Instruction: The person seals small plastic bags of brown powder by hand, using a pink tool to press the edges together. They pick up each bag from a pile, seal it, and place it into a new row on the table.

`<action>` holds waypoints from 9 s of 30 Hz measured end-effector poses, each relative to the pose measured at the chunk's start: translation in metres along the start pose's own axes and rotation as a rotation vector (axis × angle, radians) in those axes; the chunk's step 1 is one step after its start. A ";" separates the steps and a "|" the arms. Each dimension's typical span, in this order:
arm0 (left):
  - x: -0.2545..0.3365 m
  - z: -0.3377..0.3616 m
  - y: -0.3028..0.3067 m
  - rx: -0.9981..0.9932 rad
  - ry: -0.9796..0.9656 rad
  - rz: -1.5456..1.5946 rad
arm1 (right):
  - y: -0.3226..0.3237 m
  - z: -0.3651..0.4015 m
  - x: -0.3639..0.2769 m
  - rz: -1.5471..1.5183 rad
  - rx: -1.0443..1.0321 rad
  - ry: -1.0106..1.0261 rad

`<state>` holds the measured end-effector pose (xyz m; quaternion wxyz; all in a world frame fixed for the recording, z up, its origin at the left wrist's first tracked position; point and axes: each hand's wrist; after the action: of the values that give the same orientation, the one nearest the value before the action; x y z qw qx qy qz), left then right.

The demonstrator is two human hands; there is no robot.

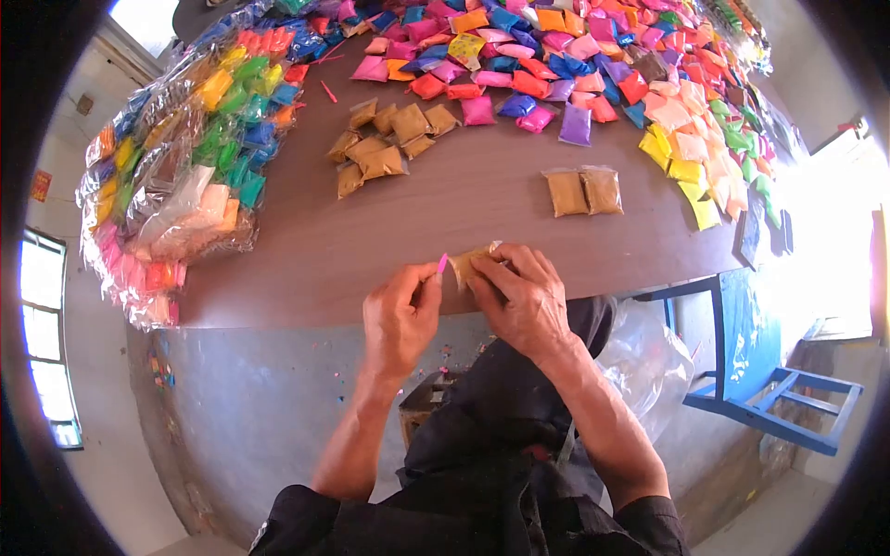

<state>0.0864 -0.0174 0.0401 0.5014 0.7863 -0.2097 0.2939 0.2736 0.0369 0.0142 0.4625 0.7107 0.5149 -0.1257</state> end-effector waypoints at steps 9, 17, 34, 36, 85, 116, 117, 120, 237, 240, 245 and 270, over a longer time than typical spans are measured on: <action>-0.028 -0.004 -0.015 0.008 -0.071 -0.211 | -0.004 0.002 0.004 0.039 0.030 0.051; -0.024 0.007 -0.021 0.014 -0.122 -0.096 | -0.006 0.001 0.004 0.046 0.046 0.056; -0.020 0.003 -0.006 -0.032 -0.033 -0.076 | -0.008 0.002 0.004 0.039 0.065 0.043; -0.017 0.008 -0.004 -0.058 -0.037 -0.028 | -0.009 0.003 0.005 0.041 0.064 0.030; -0.089 -0.034 0.109 0.306 0.168 -0.047 | -0.076 0.064 -0.100 -0.267 -0.509 0.291; -0.010 0.049 0.068 -0.117 -0.007 0.145 | -0.017 0.039 -0.062 -1.196 -0.139 -1.067; -0.007 0.053 0.068 -0.156 -0.034 0.140 | -0.017 0.039 -0.064 -1.214 -0.155 -1.057; -0.002 0.056 0.067 -0.178 -0.114 0.093 | -0.014 0.040 -0.069 -1.213 -0.225 -1.017; -0.050 0.122 0.048 -0.071 -0.137 -0.279 | -0.049 0.110 -0.054 -0.883 -0.350 -0.802; -0.038 0.120 0.060 -0.114 -0.161 -0.258 | -0.049 0.106 -0.058 -0.943 -0.341 -0.874; -0.027 0.119 0.056 -0.174 -0.205 -0.224 | -0.051 0.113 -0.050 -1.014 -0.375 -0.833; -0.034 0.109 0.065 -0.242 -0.232 -0.189 | -0.037 0.100 -0.061 -0.860 -0.510 -0.779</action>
<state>0.0483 -0.1424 0.0250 0.5900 0.7653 -0.2250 0.1253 0.2452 -0.0773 -0.0197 0.6789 0.2101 0.5619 -0.4232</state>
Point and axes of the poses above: each hand's wrist, its own z-axis away from the middle knuckle, its own y-axis out of the back of the hand, x = y × z, and after that the axes turned 7 degrees about -z, right-handed
